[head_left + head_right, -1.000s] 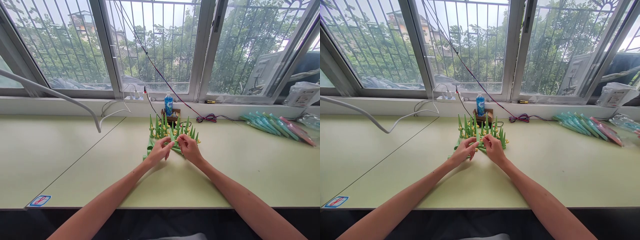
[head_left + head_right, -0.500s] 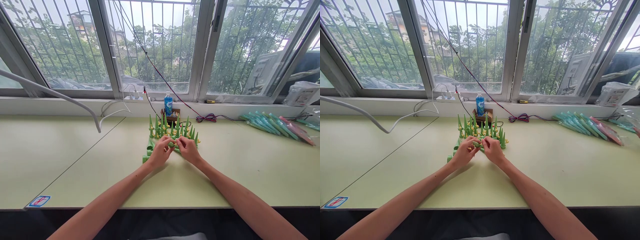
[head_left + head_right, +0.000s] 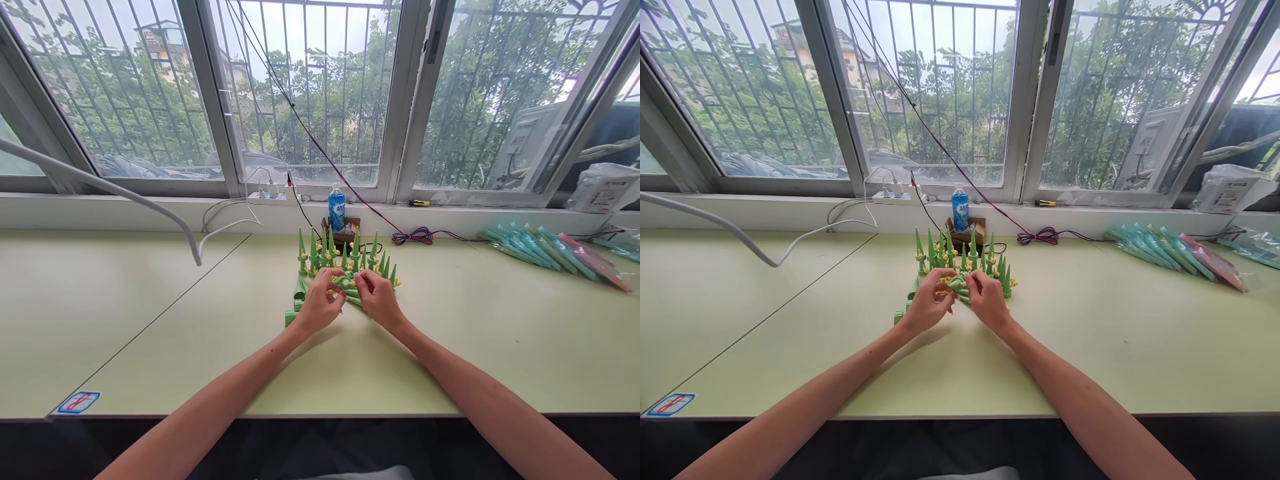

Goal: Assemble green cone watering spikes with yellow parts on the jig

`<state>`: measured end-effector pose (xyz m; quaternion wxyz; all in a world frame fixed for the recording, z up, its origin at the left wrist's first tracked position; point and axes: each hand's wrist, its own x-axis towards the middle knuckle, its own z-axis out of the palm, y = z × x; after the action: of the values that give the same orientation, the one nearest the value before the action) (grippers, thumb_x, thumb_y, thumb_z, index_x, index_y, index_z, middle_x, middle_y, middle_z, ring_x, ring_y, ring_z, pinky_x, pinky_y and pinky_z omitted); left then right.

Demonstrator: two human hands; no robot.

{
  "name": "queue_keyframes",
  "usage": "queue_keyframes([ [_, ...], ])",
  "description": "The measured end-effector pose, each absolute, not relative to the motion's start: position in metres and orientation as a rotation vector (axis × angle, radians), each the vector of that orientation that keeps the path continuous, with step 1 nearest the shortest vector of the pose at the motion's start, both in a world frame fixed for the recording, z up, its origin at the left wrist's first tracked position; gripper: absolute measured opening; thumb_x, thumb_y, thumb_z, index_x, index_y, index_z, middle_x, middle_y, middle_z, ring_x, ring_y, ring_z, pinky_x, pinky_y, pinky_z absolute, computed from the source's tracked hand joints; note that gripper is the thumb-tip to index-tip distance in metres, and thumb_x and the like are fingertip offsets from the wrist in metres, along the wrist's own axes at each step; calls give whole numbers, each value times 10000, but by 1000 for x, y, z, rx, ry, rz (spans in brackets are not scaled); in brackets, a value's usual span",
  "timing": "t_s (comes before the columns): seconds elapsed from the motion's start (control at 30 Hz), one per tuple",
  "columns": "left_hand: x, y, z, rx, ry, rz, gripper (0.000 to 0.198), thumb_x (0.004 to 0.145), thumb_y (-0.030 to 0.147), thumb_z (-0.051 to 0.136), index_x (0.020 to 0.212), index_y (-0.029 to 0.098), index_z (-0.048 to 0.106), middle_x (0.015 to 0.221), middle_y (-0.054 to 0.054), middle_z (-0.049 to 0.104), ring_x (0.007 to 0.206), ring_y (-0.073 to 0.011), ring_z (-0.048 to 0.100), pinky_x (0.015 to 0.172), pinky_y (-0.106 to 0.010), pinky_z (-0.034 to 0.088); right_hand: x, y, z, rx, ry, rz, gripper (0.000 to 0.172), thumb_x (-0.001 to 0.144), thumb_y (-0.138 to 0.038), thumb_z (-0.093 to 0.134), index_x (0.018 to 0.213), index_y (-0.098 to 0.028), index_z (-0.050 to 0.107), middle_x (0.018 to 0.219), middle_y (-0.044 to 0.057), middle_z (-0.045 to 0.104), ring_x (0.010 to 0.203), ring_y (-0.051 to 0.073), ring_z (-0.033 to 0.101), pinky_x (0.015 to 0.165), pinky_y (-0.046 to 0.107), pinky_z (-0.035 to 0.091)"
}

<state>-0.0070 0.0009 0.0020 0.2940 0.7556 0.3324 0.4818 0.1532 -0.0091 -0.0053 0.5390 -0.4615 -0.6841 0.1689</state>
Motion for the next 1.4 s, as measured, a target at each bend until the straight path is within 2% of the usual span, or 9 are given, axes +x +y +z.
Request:
queue_keyframes([
  [0.07, -6, 3, 2, 1885, 910, 1316, 238, 814, 234, 534, 1047, 186, 519, 1109, -89, 511, 716, -124, 618, 427, -205, 517, 154, -9, -5, -1081, -1606, 418, 312, 940, -420, 423, 726, -199, 473, 518, -48, 429, 460, 102, 383, 484, 231, 301],
  [0.13, -6, 4, 3, 1793, 964, 1346, 207, 856, 329, 514, 1001, 181, 510, 1011, -66, 548, 638, -104, 604, 414, -202, 501, 154, -10, -5, -1069, -1595, 439, 308, 943, -425, 418, 738, -202, 470, 519, -48, 428, 457, 103, 392, 482, 229, 308],
  [0.27, -8, 5, 6, 1711, 988, 1273, 301, 886, 477, 474, 926, 181, 503, 706, 17, 547, 448, -67, 510, 397, -194, 444, 154, -11, -4, -1052, -1605, 474, 300, 945, -427, 413, 756, -204, 478, 524, -46, 433, 457, 105, 403, 477, 226, 318],
  [0.4, -6, 1, 11, 1577, 868, 1075, 383, 860, 547, 491, 935, 171, 505, 597, 25, 530, 454, -91, 494, 379, -195, 408, 154, -12, -3, -1026, -1634, 483, 293, 945, -418, 418, 764, -199, 492, 538, -45, 439, 461, 100, 397, 479, 222, 325],
  [0.6, -6, -2, 13, 1486, 780, 1004, 378, 815, 526, 577, 894, 160, 527, 614, 18, 543, 512, -97, 508, 452, -224, 460, 153, -13, -4, -1015, -1665, 484, 294, 940, -409, 429, 750, -194, 492, 537, -43, 445, 472, 99, 391, 485, 220, 324],
  [0.87, -7, 0, 10, 1632, 776, 1104, 376, 786, 492, 630, 927, 167, 506, 607, 43, 514, 525, -109, 547, 489, -252, 498, 154, -11, -4, -1057, -1667, 417, 348, 926, -443, 434, 682, -196, 460, 520, -41, 427, 469, 101, 365, 486, 233, 310],
  [1.13, -7, 1, 3, 1871, 773, 1208, 237, 829, 395, 604, 856, 175, 521, 677, 25, 519, 568, -94, 531, 523, -236, 511, 154, -11, -1, -1122, -1659, 364, 369, 913, -426, 453, 635, -185, 475, 519, -35, 423, 491, 103, 360, 498, 238, 302],
  [1.27, -7, 0, 3, 1924, 825, 1231, 245, 832, 398, 600, 908, 177, 527, 737, 9, 534, 599, -101, 556, 525, -237, 528, 154, -11, -1, -1126, -1639, 376, 366, 912, -432, 455, 643, -185, 483, 504, -38, 425, 478, 103, 363, 493, 239, 303],
  [1.4, -5, -3, 6, 1879, 812, 1265, 353, 842, 438, 581, 1085, 205, 473, 911, -25, 533, 653, -99, 582, 504, -219, 536, 153, -11, -1, -1123, -1619, 424, 357, 921, -450, 441, 673, -196, 476, 481, -40, 439, 450, 108, 384, 480, 241, 315],
])
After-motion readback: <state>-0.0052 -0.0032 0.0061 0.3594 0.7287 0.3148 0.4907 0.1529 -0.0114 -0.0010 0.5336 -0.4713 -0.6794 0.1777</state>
